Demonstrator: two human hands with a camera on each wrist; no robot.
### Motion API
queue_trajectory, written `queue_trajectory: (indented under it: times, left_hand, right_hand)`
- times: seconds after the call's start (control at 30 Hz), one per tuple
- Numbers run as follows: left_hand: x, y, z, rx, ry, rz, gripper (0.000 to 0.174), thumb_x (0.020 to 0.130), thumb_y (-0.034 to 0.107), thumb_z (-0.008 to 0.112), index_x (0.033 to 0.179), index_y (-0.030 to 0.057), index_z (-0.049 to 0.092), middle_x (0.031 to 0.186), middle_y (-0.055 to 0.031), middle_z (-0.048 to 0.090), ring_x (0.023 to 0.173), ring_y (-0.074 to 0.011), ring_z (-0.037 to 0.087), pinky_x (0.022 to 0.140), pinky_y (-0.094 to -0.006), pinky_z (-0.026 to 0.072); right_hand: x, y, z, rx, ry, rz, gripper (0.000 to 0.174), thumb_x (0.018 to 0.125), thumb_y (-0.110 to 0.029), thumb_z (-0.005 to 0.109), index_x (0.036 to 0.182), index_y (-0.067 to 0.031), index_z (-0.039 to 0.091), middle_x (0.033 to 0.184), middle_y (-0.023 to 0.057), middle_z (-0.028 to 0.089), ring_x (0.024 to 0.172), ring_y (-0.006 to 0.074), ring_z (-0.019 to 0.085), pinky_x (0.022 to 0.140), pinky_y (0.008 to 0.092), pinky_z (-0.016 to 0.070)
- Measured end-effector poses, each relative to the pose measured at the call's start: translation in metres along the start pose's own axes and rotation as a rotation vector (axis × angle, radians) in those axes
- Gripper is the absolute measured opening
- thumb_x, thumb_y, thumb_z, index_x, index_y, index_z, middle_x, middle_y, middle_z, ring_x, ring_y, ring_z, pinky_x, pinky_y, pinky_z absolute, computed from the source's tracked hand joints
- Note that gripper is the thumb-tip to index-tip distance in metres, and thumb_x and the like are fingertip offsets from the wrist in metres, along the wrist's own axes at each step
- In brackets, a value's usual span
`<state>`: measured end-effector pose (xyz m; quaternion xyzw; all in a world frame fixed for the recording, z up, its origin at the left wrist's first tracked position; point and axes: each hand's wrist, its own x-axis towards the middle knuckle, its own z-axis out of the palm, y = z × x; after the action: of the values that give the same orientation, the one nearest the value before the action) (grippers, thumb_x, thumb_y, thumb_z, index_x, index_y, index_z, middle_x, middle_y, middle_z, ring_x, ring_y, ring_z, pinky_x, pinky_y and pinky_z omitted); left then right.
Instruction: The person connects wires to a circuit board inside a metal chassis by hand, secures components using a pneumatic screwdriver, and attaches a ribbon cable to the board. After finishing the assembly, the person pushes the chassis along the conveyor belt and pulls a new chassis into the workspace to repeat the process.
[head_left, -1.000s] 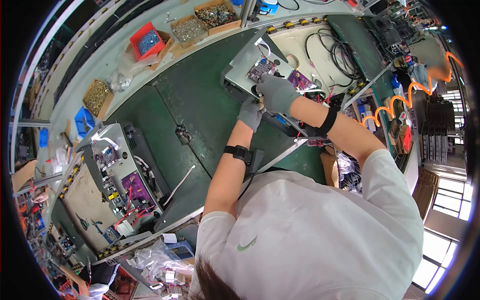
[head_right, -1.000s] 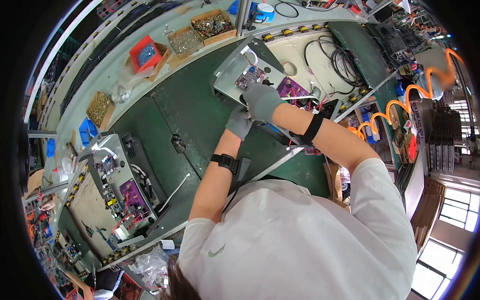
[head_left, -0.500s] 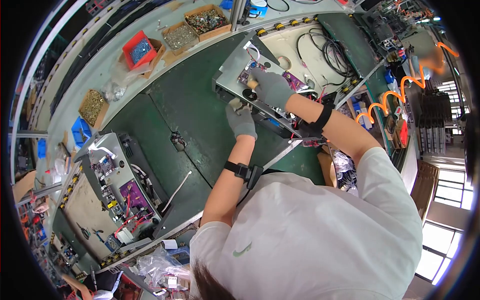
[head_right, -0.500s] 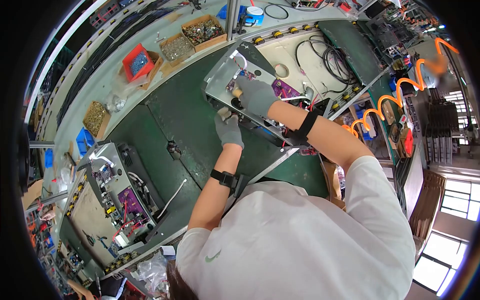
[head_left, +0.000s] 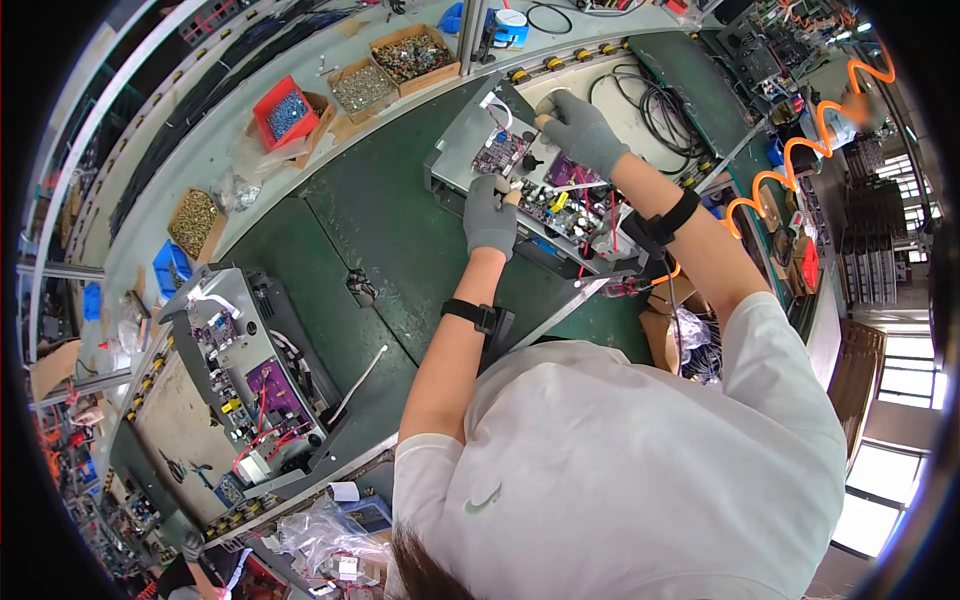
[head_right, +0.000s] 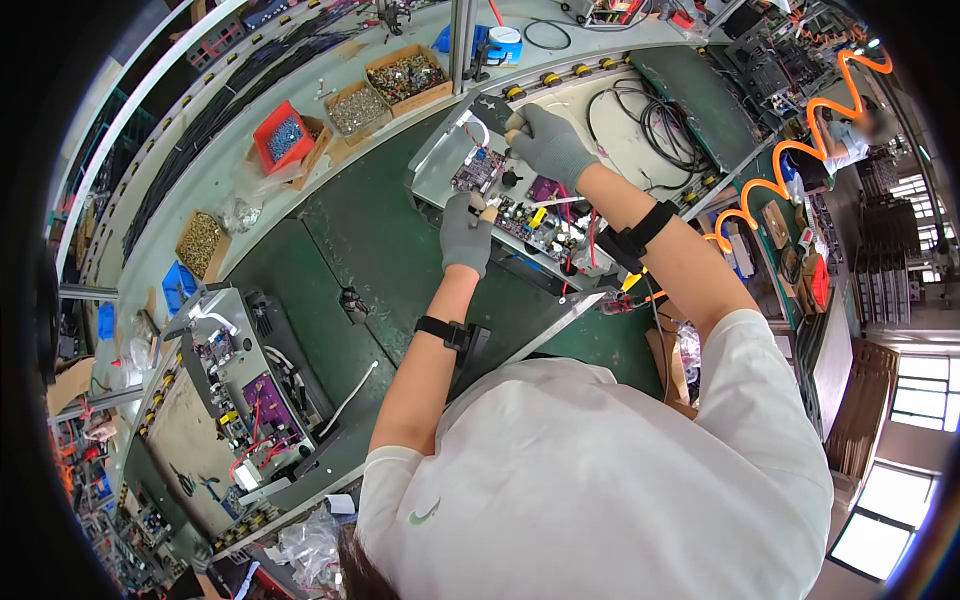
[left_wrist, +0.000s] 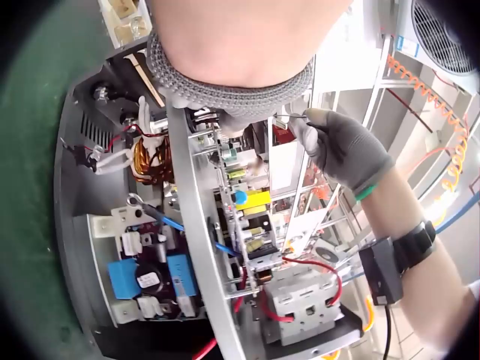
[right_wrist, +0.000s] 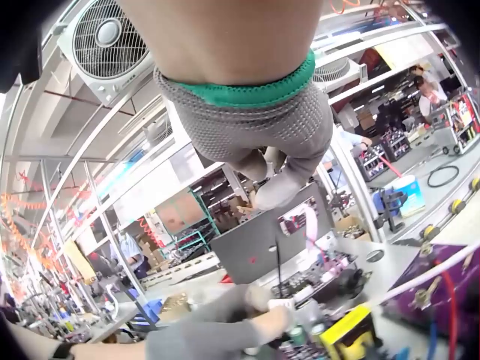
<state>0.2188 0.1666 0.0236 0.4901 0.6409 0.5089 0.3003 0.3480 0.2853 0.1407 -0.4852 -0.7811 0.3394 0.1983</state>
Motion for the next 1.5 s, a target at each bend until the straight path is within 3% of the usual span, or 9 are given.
queue_trajectory:
  times: [0.1, 0.17, 0.37, 0.43, 0.5, 0.63, 0.73, 0.87, 1.5]
  left_hand:
    - [0.002, -0.019, 0.005, -0.066, -0.079, -0.089, 0.024, 0.076, -0.002, 0.062, 0.098, 0.0047, 0.053, 0.092, -0.0044, 0.053, 0.076, -0.0131, 0.049, 0.073, -0.0293, 0.0449]
    - [-0.003, -0.008, 0.001, -0.171, 0.033, -0.063, 0.025, 0.079, -0.002, 0.058, 0.102, 0.0042, 0.053, 0.095, -0.0056, 0.054, 0.079, -0.0133, 0.051, 0.074, -0.0284, 0.0453]
    - [-0.015, -0.015, 0.000, -0.250, 0.219, 0.053, 0.031, 0.083, -0.003, 0.045, 0.113, 0.0004, 0.053, 0.109, -0.0117, 0.053, 0.098, -0.0209, 0.054, 0.086, -0.0300, 0.0451]
    - [-0.020, -0.005, -0.007, -0.337, 0.119, -0.096, 0.026, 0.086, 0.001, 0.047, 0.110, -0.0011, 0.054, 0.110, -0.0096, 0.056, 0.101, -0.0170, 0.053, 0.089, -0.0275, 0.0415]
    - [-0.025, -0.007, -0.009, -0.317, 0.124, -0.011, 0.025, 0.087, 0.002, 0.047, 0.111, -0.0001, 0.054, 0.108, -0.0077, 0.056, 0.096, -0.0145, 0.053, 0.082, -0.0249, 0.0440]
    - [-0.029, -0.021, -0.009, -0.327, 0.096, -0.050, 0.025, 0.084, -0.001, 0.047, 0.108, 0.0009, 0.055, 0.108, -0.0106, 0.053, 0.095, -0.0193, 0.054, 0.081, -0.0270, 0.0459]
    - [-0.030, -0.030, -0.005, -0.332, 0.114, -0.012, 0.025, 0.086, 0.000, 0.047, 0.110, 0.0008, 0.054, 0.106, -0.0075, 0.054, 0.085, -0.0135, 0.052, 0.074, -0.0240, 0.0446]
    - [-0.027, -0.046, 0.002, -0.308, 0.132, 0.006, 0.026, 0.088, 0.002, 0.046, 0.113, 0.0009, 0.052, 0.102, -0.0033, 0.055, 0.075, -0.0065, 0.049, 0.063, -0.0188, 0.0426]
    - [-0.032, -0.045, -0.001, -0.423, 0.062, -0.190, 0.034, 0.084, 0.002, 0.049, 0.118, -0.0037, 0.046, 0.111, -0.0120, 0.053, 0.095, -0.0180, 0.054, 0.083, -0.0270, 0.0449]
  right_hand:
    - [0.004, 0.004, -0.007, 0.131, 0.030, 0.124, 0.021, 0.085, -0.018, 0.057, 0.100, -0.0032, 0.057, 0.081, 0.0105, 0.064, 0.074, 0.0192, 0.062, 0.066, 0.0313, 0.0476]
    - [0.018, 0.032, -0.008, -0.490, -0.106, -0.157, 0.020, 0.081, -0.015, 0.060, 0.099, -0.0051, 0.061, 0.084, 0.0134, 0.065, 0.075, 0.0260, 0.064, 0.067, 0.0340, 0.0493]
    - [0.015, 0.033, -0.009, -1.160, -0.426, -0.176, 0.017, 0.077, -0.008, 0.058, 0.091, -0.0093, 0.067, 0.088, 0.0108, 0.066, 0.083, 0.0300, 0.064, 0.072, 0.0377, 0.0507]
    - [0.019, 0.034, -0.005, -1.156, -0.415, -0.128, 0.016, 0.077, -0.006, 0.057, 0.088, -0.0104, 0.068, 0.090, 0.0096, 0.066, 0.090, 0.0293, 0.063, 0.077, 0.0367, 0.0495]
    - [0.021, 0.034, -0.006, -1.182, -0.263, -0.567, 0.015, 0.077, -0.006, 0.057, 0.088, -0.0091, 0.067, 0.093, 0.0098, 0.065, 0.092, 0.0287, 0.062, 0.079, 0.0359, 0.0489]
    - [0.037, 0.048, 0.008, -0.983, -0.133, -0.536, 0.014, 0.078, -0.008, 0.058, 0.090, -0.0086, 0.066, 0.094, 0.0097, 0.066, 0.092, 0.0276, 0.062, 0.079, 0.0353, 0.0482]
    - [0.043, 0.054, 0.016, -0.201, -0.159, -0.085, 0.018, 0.080, -0.012, 0.062, 0.097, -0.0113, 0.066, 0.091, 0.0101, 0.066, 0.081, 0.0246, 0.062, 0.071, 0.0325, 0.0472]
    - [0.048, 0.072, 0.029, -0.023, -0.234, 0.047, 0.019, 0.077, -0.015, 0.067, 0.095, -0.0091, 0.068, 0.083, 0.0086, 0.066, 0.073, 0.0165, 0.059, 0.066, 0.0295, 0.0458]
    - [0.043, 0.054, 0.020, -0.274, -0.289, 0.090, 0.024, 0.075, -0.020, 0.070, 0.097, -0.0105, 0.069, 0.086, 0.0116, 0.066, 0.076, 0.0226, 0.062, 0.068, 0.0334, 0.0480]
